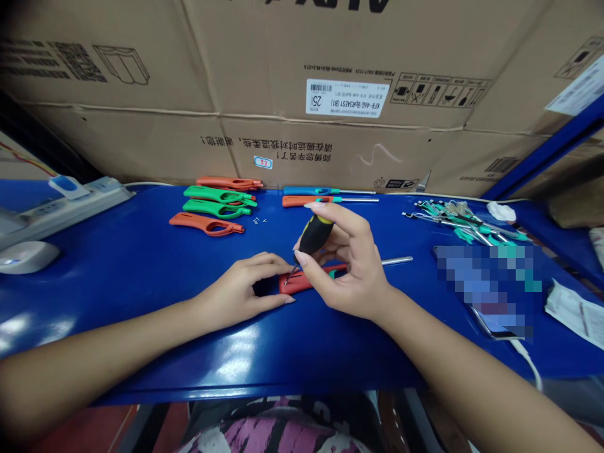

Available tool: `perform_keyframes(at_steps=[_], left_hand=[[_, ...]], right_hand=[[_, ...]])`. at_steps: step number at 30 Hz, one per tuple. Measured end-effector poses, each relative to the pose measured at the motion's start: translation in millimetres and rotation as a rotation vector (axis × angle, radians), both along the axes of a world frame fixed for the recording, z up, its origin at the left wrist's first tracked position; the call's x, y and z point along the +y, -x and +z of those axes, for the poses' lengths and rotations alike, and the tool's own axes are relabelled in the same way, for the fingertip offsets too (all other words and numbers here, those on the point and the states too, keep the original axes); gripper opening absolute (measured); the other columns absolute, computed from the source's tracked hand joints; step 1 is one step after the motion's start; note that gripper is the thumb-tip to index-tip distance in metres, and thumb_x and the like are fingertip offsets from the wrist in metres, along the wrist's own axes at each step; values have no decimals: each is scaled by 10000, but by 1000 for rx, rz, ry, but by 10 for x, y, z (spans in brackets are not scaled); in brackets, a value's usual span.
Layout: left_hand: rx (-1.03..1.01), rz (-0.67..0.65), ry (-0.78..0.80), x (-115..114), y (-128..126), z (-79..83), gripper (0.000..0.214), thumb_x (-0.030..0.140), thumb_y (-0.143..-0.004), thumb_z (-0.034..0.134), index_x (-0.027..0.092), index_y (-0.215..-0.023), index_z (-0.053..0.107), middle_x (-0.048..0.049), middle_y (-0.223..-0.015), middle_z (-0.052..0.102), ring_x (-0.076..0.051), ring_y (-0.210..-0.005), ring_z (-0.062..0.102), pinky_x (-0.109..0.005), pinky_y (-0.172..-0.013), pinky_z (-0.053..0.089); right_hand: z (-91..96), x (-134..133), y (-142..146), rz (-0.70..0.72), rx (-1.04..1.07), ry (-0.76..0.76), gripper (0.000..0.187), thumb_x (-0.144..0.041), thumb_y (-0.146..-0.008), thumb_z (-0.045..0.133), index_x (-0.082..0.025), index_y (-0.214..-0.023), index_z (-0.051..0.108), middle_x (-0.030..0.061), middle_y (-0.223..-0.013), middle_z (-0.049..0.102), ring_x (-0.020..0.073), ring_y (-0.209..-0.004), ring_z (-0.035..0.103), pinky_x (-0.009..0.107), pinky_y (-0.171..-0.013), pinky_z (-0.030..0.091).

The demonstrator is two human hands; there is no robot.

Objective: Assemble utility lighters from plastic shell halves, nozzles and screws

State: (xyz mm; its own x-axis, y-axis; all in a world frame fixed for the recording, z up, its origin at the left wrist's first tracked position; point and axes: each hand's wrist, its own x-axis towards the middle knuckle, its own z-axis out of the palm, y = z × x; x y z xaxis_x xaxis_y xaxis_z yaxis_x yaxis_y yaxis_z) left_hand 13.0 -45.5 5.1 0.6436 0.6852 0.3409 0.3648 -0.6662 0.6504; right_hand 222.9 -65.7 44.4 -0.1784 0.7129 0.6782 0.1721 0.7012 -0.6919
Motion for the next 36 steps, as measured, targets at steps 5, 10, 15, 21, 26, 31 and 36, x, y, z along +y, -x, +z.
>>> perform_keyframes(at_steps=[5, 10, 15, 21, 26, 31, 36], left_hand=[[8, -1, 17, 3, 1, 1, 380, 315, -820, 778, 160, -1154, 686, -98, -1101, 694, -237, -1029, 653, -393, -942, 534], [9, -9, 19, 3, 9, -2, 400, 320, -829, 770, 150, -1178, 672, -98, -1114, 686, -232, -1040, 643, -387, -946, 524], [7, -11, 21, 1, 9, -1, 397, 314, -831, 768, 137, -1174, 673, -106, -1124, 683, -236, -1052, 641, -386, -952, 520], [12, -13, 6, 8, -3, 7, 395, 305, -831, 769, 127, -1172, 676, -107, -1111, 687, -233, -1039, 647, -376, -941, 525], [4, -6, -7, 4, 2, -7, 400, 308, -821, 778, 124, -1163, 680, -113, -1108, 688, -240, -1034, 653, -383, -940, 528], [14, 9, -28, 0, 0, -21, 398, 303, -816, 782, 111, -1151, 684, -118, -1085, 694, -246, -1014, 655, -385, -913, 537], [18, -1, -1, -2, -5, -1, 376, 309, -830, 768, 149, -1160, 685, -100, -1103, 696, -237, -1044, 646, -388, -951, 526]], right_hand=[[-11, 2, 10, 1, -36, -50, 682, -63, -817, 696, -393, -1350, 429, 19, -999, 658, 192, -832, 720, 291, -529, 642], [-29, 35, 7, 8, -72, -172, 706, -32, -817, 675, -335, -1396, 408, 31, -1057, 640, 172, -844, 721, 259, -535, 647], [-33, 41, 4, 22, -88, -180, 714, -39, -829, 667, -353, -1408, 393, 35, -1074, 644, 167, -845, 713, 262, -553, 648], [-12, 18, -13, 58, -90, -90, 677, -80, -859, 652, -339, -1423, 383, 64, -1143, 649, 166, -835, 702, 281, -594, 648], [52, 40, -23, 63, -144, 11, 640, -123, -886, 636, -314, -1437, 371, 98, -1320, 585, 169, -900, 697, 272, -637, 641], [207, 110, -12, -25, -384, -166, 556, -202, -871, 690, -293, -1378, 480, 80, -1334, 598, 177, -865, 698, 305, -711, 632], [482, 148, -1, 36, -580, -36, 509, -173, -953, 545, -272, -1440, 435, 60, -1305, 628, 130, -730, 674, 285, -681, 603]])
